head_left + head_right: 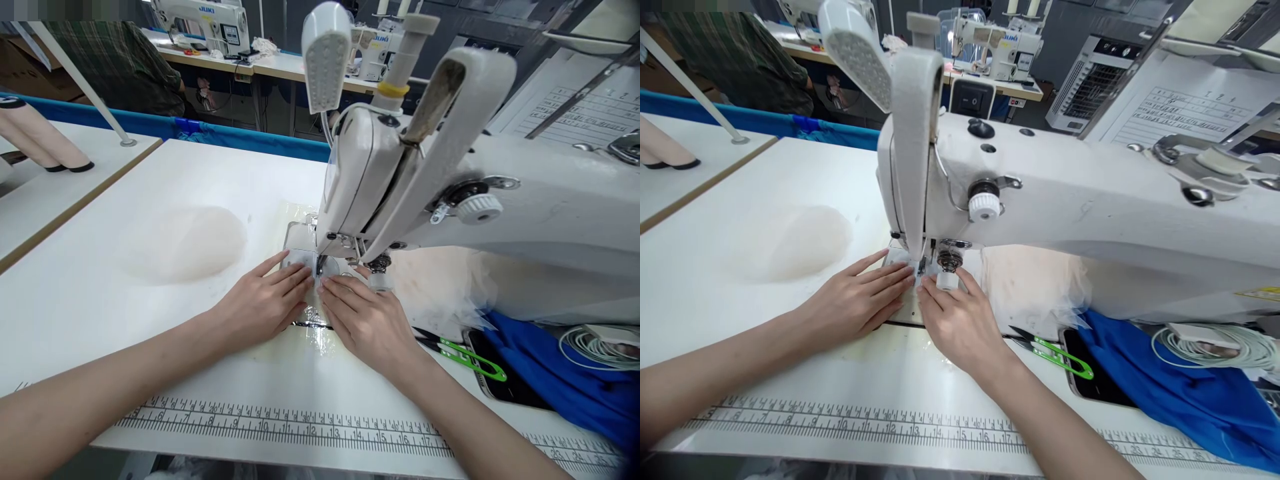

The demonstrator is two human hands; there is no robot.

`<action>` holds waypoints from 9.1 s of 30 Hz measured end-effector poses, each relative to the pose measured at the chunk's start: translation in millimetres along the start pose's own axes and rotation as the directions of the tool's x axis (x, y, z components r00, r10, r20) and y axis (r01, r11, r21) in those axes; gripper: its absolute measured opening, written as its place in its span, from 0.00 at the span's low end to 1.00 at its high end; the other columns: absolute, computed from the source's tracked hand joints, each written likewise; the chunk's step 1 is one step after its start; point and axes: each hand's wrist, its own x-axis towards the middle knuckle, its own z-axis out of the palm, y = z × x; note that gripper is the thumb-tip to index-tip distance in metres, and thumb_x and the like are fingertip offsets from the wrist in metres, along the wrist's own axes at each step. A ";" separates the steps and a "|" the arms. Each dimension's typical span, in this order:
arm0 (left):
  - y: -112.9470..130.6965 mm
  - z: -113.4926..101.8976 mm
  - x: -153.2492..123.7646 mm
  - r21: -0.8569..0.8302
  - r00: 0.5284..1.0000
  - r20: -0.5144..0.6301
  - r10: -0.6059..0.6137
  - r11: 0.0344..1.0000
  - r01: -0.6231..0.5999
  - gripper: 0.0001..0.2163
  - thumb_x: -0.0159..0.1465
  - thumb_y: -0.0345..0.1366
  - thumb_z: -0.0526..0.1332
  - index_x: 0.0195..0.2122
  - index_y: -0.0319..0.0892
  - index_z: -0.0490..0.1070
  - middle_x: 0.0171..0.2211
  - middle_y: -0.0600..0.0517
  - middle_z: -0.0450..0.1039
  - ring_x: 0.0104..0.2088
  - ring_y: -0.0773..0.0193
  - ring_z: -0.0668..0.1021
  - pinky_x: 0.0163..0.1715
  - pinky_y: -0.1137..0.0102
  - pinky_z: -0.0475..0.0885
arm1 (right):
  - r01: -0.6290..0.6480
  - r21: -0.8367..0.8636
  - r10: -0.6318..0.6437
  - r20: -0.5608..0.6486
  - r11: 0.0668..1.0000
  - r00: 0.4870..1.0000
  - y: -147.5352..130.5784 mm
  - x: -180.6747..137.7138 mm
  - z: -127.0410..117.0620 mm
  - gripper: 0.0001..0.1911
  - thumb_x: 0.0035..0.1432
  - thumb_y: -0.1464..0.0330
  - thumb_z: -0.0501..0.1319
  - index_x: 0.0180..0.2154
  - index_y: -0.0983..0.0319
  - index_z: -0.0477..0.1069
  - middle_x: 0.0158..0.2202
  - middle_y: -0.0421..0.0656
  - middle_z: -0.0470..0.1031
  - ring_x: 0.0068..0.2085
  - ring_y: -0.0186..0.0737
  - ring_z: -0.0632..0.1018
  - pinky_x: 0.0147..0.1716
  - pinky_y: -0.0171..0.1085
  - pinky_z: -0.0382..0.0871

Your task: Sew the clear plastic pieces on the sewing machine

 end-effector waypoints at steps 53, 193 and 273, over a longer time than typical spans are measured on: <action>14.8 -24.3 -4.3 -0.090 0.980 -0.178 -0.090 0.993 0.075 0.08 0.67 0.39 0.57 0.39 0.40 0.72 0.32 0.53 0.77 0.28 0.67 0.77 0.21 0.72 0.67 | 0.024 0.628 -0.087 0.069 0.778 0.994 -0.2 5.8 -16.8 0.20 0.59 0.84 0.48 0.28 0.59 0.72 0.29 0.36 0.79 0.33 0.32 0.78 0.46 0.40 0.70; -151.2 -55.1 -112.4 0.253 0.621 0.068 -0.781 0.616 0.747 0.21 0.68 0.46 0.46 0.54 0.44 0.69 0.58 0.45 0.67 0.57 0.47 0.69 0.55 0.53 0.64 | 0.035 0.431 -0.053 0.030 0.901 0.998 8.5 0.6 -12.3 0.13 0.61 0.79 0.52 0.37 0.61 0.73 0.40 0.43 0.78 0.42 0.41 0.78 0.40 0.41 0.72; 24.1 -24.3 9.3 -0.487 0.939 -0.016 -0.344 0.823 0.293 0.07 0.67 0.29 0.57 0.38 0.40 0.75 0.26 0.54 0.70 0.23 0.73 0.71 0.21 0.78 0.65 | -0.489 0.697 0.365 0.335 0.525 0.869 -8.2 1.1 -25.3 0.07 0.61 0.69 0.59 0.41 0.59 0.72 0.20 0.33 0.67 0.20 0.28 0.68 0.23 0.29 0.65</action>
